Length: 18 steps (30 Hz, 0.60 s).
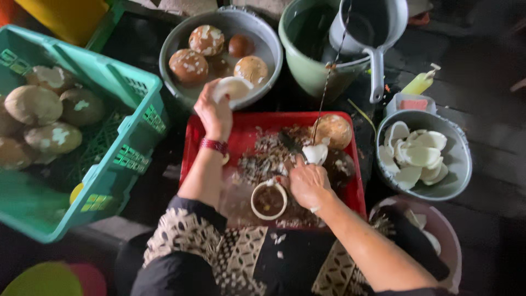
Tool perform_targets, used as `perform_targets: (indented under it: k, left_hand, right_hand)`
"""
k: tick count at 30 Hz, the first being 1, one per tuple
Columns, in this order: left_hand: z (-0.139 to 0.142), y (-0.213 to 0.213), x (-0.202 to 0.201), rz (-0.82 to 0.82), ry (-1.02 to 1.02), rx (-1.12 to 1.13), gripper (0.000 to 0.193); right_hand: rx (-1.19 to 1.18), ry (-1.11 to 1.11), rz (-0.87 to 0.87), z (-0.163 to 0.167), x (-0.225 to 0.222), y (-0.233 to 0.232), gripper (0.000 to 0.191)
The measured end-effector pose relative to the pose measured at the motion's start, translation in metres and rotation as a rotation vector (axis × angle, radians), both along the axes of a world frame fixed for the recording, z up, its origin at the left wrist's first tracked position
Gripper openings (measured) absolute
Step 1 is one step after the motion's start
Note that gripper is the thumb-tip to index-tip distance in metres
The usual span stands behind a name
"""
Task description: The person sits on the floor and uses a cleaver to crack open coconuts one at a time, prying the shells apart and pulling out the white coconut meat. The meat is placed in a bowl, empty shells are set aside in a side bowl, and whole coconuts are taken from a green crate.
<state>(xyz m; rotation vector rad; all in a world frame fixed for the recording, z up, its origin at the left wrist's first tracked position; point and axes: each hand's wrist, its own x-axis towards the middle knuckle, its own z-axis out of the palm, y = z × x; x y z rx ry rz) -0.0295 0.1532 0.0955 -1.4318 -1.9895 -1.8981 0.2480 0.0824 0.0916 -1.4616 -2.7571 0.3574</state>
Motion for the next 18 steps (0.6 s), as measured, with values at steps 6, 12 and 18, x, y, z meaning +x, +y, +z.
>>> perform_targets:
  k: [6, 12, 18]
  left_hand:
    - [-0.025, 0.062, -0.057, 0.158, 0.286, -0.664, 0.023]
    - [-0.038, 0.101, -0.069, 0.027, 0.574, -1.414, 0.029]
    - [-0.017, 0.065, -0.050, 0.243, 0.527, -0.623, 0.017]
  right_hand:
    - [0.262, 0.244, 0.070, 0.043, 0.012, 0.016, 0.028]
    - [0.214, 0.239, 0.018, 0.028, 0.015, 0.038, 0.013]
    - [-0.021, 0.192, -0.087, 0.035, 0.027, 0.055, 0.021]
